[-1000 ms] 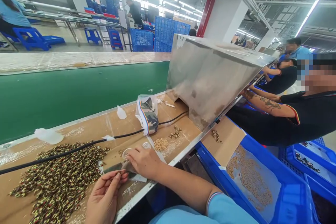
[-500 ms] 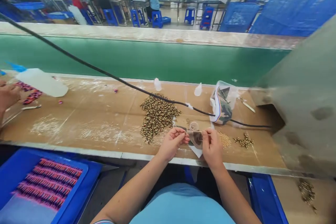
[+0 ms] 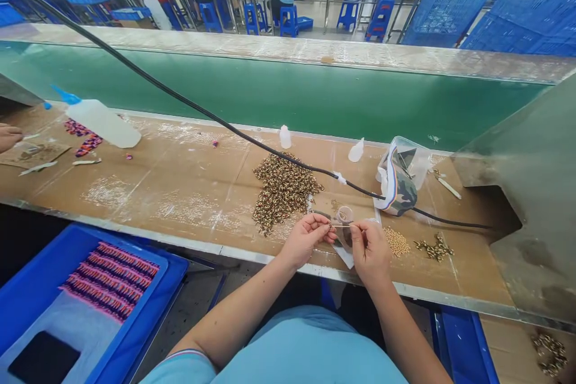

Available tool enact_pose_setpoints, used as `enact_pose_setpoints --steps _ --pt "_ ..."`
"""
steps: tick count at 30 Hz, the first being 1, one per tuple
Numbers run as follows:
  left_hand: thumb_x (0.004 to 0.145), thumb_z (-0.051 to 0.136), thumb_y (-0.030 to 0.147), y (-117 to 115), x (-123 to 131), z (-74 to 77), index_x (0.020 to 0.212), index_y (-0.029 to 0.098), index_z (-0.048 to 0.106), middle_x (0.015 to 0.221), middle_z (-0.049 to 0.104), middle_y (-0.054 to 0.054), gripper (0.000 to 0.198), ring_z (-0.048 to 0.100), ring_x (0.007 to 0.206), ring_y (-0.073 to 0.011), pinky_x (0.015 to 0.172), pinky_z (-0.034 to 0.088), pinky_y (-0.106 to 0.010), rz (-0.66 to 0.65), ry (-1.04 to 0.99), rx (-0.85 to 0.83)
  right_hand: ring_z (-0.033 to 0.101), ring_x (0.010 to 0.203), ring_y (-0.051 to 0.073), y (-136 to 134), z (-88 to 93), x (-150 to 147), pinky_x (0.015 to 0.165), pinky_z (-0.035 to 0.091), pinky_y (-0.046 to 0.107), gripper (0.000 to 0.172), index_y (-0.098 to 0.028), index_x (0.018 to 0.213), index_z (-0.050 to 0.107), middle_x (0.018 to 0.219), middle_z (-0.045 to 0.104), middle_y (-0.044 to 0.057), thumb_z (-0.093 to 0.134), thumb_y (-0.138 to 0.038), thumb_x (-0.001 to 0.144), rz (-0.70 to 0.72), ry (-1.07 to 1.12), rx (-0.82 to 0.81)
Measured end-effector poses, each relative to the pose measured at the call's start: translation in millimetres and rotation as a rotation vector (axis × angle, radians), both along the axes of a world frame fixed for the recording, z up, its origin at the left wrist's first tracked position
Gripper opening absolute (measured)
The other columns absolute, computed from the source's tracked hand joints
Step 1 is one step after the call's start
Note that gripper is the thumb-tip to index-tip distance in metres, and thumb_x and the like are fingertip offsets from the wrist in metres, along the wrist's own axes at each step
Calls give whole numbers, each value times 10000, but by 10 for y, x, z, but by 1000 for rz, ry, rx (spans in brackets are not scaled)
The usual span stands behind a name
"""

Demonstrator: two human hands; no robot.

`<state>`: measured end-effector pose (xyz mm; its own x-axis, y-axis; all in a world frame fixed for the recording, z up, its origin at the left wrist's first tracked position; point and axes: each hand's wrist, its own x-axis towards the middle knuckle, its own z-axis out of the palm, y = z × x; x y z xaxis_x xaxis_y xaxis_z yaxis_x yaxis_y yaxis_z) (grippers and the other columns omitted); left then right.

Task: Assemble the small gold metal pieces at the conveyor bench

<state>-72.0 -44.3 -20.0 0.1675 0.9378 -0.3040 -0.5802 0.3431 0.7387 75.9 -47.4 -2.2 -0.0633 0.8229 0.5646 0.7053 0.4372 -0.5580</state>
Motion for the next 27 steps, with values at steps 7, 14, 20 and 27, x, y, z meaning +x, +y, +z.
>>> enact_pose_setpoints --steps 7,14,20,27 --pt "590 816 368 0 -1 5 781 135 554 645 654 -4 400 643 597 -121 607 506 -235 4 -3 7 530 658 130 4 21 -12 589 411 251 184 -202 822 538 720 593 11 426 -273 949 32 -50 71" --pt "609 805 367 -3 -7 -9 773 137 556 669 661 -10 377 639 609 -117 613 508 -236 -11 11 26 564 698 133 -1 102 18 619 429 246 163 -203 841 557 750 622 20 441 -254 944 51 -92 141" --pt "602 808 377 1 -2 3 759 135 562 692 670 -19 379 634 615 -113 612 506 -232 -20 8 32 549 544 109 66 120 98 527 391 227 305 -186 792 591 646 627 8 400 -361 952 -52 -83 11" --pt "608 806 370 2 -3 -10 751 134 581 691 663 -15 356 636 627 -117 609 511 -229 -12 22 45 565 497 118 150 -80 110 484 319 230 447 -178 833 668 583 648 27 337 -455 953 -137 -247 -73"
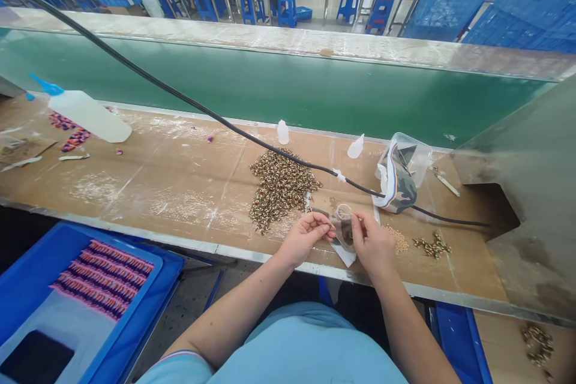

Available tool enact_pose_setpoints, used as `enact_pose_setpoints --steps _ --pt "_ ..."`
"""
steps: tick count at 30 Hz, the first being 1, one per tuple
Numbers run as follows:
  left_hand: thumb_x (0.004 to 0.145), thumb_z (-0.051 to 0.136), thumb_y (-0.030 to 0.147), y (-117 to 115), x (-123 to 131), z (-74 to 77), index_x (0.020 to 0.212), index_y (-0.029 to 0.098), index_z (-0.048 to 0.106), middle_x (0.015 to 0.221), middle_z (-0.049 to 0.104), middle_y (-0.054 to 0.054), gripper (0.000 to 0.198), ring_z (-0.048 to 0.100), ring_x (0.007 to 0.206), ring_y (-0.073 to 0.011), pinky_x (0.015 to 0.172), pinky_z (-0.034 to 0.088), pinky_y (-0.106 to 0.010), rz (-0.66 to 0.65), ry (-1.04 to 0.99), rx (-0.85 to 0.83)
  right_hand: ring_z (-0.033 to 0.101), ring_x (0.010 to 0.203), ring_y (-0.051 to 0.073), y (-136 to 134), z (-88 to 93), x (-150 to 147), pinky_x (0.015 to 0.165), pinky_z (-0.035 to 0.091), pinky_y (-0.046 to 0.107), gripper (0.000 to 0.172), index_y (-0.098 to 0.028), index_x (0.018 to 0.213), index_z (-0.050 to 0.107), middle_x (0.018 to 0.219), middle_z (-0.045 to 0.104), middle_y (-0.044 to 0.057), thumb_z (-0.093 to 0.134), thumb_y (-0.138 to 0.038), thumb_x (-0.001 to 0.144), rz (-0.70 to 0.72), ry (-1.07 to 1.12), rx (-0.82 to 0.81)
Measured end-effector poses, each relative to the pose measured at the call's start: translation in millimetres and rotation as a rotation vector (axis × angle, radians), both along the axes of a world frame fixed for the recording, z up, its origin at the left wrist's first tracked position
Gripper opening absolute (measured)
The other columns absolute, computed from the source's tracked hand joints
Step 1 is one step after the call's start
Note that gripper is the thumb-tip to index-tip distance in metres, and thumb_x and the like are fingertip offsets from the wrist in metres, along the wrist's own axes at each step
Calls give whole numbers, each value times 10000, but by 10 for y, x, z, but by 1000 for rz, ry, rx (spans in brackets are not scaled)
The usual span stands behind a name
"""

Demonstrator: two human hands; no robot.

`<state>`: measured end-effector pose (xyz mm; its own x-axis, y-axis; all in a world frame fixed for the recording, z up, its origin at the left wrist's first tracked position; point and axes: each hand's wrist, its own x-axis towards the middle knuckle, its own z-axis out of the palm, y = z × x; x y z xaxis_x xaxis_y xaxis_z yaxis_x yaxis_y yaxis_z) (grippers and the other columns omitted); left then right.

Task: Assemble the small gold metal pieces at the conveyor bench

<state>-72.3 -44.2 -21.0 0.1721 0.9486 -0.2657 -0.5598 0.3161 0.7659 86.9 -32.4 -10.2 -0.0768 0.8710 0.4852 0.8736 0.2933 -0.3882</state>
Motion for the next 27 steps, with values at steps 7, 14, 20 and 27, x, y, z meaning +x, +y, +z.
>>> enact_pose_setpoints --steps 7,14,20,27 --pt "611 806 363 -2 0 30 757 133 596 677 650 -6 344 636 628 -114 614 517 -226 21 19 -10 551 482 116 15 -50 -33 468 271 238 492 -175 833 675 615 665 44 287 -448 965 -8 -70 -31" --pt "589 815 389 3 -1 27 752 135 583 664 661 -14 381 638 618 -118 606 512 -229 18 10 -20 558 518 139 -62 93 -8 507 370 245 444 -188 836 584 603 616 17 307 -523 925 -80 256 -186" --pt "588 819 372 12 -4 18 752 133 577 655 651 -6 377 638 609 -117 592 511 -224 16 8 -15 538 484 120 -173 188 -64 506 405 239 329 -201 829 539 559 566 -27 366 -465 921 24 382 -232" --pt "613 804 370 6 -8 21 767 135 573 648 645 -5 364 641 619 -124 608 519 -238 9 19 -6 560 521 128 -173 174 -84 510 412 243 348 -207 820 550 613 605 -3 352 -472 927 65 305 -228"
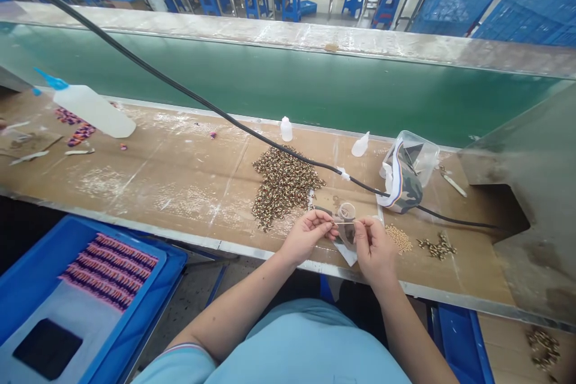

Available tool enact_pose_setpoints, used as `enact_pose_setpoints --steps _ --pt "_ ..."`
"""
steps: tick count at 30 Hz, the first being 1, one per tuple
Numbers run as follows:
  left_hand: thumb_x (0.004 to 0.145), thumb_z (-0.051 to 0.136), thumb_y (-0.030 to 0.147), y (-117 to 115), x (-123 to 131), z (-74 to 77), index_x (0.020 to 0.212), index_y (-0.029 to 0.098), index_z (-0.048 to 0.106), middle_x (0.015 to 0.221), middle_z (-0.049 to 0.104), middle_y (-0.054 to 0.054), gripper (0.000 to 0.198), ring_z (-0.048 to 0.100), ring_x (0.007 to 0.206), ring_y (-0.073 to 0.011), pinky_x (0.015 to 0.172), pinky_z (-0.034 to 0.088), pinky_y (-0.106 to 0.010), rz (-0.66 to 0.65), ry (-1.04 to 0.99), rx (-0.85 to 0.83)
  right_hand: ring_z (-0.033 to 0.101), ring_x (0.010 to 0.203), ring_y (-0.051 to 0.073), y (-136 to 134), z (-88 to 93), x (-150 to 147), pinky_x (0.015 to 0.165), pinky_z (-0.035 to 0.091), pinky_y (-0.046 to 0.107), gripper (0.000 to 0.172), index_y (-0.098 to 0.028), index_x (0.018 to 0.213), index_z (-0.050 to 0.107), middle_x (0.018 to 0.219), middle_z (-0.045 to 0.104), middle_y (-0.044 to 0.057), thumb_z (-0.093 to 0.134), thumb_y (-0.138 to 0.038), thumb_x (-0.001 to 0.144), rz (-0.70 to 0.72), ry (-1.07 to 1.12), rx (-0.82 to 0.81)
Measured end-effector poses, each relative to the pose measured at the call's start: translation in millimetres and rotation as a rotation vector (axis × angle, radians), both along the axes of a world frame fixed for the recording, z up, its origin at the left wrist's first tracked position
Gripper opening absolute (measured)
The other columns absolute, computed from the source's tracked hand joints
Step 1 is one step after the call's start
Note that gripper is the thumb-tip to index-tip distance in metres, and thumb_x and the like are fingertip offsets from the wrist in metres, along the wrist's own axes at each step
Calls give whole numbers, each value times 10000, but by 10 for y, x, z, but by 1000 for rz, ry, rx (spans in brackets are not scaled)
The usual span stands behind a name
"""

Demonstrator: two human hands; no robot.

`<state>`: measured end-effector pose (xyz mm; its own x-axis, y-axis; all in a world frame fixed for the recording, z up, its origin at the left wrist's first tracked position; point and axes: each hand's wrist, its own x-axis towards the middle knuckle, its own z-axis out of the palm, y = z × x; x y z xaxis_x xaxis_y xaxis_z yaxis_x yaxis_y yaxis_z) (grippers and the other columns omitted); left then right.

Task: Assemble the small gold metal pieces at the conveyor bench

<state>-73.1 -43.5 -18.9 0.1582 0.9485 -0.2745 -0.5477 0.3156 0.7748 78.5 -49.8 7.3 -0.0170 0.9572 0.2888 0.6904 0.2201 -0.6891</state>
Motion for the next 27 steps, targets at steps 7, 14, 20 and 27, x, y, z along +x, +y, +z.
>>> enact_pose_setpoints --steps 7,14,20,27 --pt "614 802 367 -3 1 -2 769 135 567 654 646 -5 365 640 624 -124 620 518 -243 -8 4 -4 582 548 132 -10 -6 -9 513 401 245 376 -201 850 577 672 643 15 339 -480 936 13 -77 43" --pt "606 807 377 -4 10 -9 771 130 569 674 656 -10 380 638 614 -117 612 515 -235 8 -5 -16 551 486 117 39 4 63 486 391 227 396 -192 829 592 612 624 7 341 -479 937 -59 -58 92" --pt "618 800 362 -13 0 7 771 135 582 684 664 -14 350 639 626 -119 619 510 -231 6 25 0 610 563 138 130 -102 62 522 398 236 376 -193 868 652 669 677 37 372 -435 933 -21 -202 143" --pt "649 775 324 -18 -15 11 766 144 594 669 667 -15 281 632 620 -116 635 511 -232 -2 119 7 561 512 113 -112 -193 234 509 430 227 309 -208 916 641 653 646 4 430 -434 908 -52 -82 52"
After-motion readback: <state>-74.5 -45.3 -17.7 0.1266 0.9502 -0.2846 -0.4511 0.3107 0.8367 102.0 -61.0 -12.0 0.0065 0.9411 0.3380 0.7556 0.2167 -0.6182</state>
